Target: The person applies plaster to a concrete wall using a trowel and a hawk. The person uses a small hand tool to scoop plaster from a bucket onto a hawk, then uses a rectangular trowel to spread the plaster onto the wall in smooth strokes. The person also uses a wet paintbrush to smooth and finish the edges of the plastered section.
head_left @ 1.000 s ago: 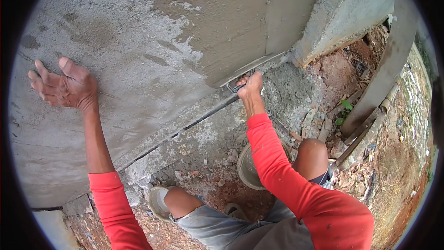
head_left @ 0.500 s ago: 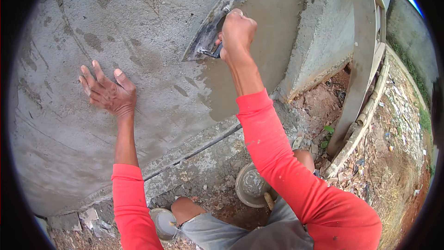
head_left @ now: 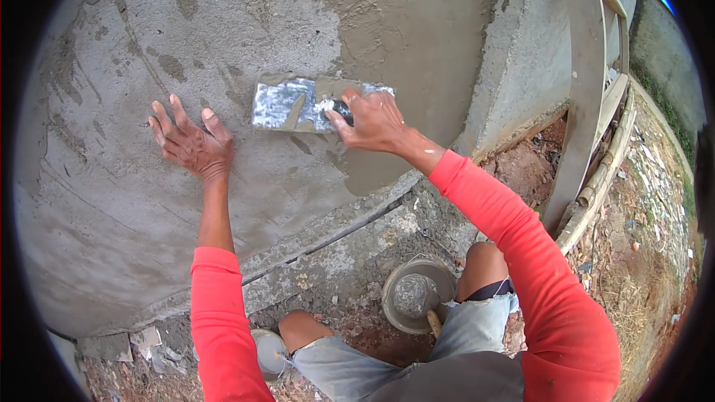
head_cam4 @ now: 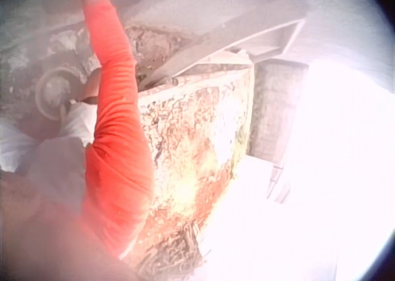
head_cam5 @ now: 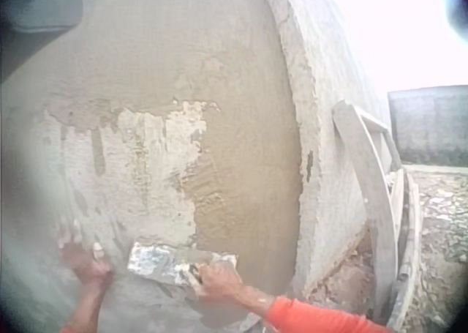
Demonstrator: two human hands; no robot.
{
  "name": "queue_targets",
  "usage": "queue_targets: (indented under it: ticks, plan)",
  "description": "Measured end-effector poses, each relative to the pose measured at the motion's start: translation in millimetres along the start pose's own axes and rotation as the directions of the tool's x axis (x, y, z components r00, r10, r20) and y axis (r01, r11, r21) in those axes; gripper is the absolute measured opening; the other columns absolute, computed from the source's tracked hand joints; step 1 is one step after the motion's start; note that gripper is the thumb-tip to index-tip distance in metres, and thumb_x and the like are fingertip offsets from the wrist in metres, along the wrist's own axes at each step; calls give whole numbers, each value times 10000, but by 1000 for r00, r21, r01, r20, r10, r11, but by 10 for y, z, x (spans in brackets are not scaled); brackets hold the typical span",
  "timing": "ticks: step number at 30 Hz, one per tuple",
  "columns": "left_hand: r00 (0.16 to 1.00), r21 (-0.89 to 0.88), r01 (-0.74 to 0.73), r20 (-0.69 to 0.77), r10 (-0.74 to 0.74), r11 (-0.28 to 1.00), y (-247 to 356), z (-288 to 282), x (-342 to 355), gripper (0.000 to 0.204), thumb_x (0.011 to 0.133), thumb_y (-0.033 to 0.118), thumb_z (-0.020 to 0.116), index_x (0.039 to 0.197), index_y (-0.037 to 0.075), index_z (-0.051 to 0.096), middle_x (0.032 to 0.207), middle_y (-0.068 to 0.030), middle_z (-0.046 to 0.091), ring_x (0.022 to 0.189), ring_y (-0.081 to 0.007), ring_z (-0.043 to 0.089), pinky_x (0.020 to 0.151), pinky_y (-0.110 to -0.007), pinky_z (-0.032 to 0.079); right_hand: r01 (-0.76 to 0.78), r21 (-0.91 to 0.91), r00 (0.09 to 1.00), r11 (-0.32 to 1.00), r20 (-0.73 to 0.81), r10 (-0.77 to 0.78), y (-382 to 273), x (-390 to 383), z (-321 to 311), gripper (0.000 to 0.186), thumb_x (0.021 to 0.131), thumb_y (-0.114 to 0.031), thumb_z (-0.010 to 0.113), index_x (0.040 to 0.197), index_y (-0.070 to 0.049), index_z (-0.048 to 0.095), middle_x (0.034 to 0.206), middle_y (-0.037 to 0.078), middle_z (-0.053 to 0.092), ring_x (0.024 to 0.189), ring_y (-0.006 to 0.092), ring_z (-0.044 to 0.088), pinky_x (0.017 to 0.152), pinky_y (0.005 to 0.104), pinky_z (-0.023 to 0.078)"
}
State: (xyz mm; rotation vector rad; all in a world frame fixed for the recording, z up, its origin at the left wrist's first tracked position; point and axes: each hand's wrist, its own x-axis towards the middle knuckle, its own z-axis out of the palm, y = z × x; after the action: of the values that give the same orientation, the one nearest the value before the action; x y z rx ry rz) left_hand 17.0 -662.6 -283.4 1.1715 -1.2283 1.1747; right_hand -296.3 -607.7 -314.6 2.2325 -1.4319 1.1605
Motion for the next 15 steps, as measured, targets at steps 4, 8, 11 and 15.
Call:
queue_targets:
  ticks: [4, 8, 11, 15]
  plan:
    - [1000, 13, 1, 3, -1, 1000, 54, -20, 34, 664, 955, 389, 521, 1570, 173, 394, 1655, -114, 325, 1495, -384, 322, 1166, -527, 289, 132, -194, 988, 972, -53, -145, 771, -346, 86, 327, 954, -356, 671, 902, -37, 619, 697, 173, 663, 673, 386, 687, 620, 513, 543]
    - [1000, 22, 9, 3, -9, 1000, 83, -14, 6, 653, 966, 389, 500, 1571, 168, 390, 1651, -117, 327, 1497, -381, 317, 1168, -527, 288, 58, -318, 889, 946, -415, -194, 824, 487, -604, 324, 925, -338, 712, 874, -31, 620, 703, 158, 678, 611, 358, 682, 526, 482, 520]
    - [999, 20, 20, 28, -20, 1000, 80, -48, 23, 663, 978, 365, 483, 1592, 154, 349, 1655, -122, 311, 1514, -385, 287, 1180, -540, 267, -253, -282, 828, 925, -558, 57, 720, 1142, -1266, 375, 924, -352, 697, 923, 21, 657, 742, 219, 703, 689, 401, 706, 641, 494, 555]
    - [999, 28, 24, 42, -25, 999, 74, -18, 6, 649, 993, 382, 454, 1591, 153, 347, 1657, -128, 304, 1519, -383, 280, 1176, -540, 266, -250, 115, 758, 961, -594, 268, 613, 1515, -1515, 437, 918, -379, 670, 942, 57, 687, 789, 287, 706, 771, 480, 701, 760, 528, 554]
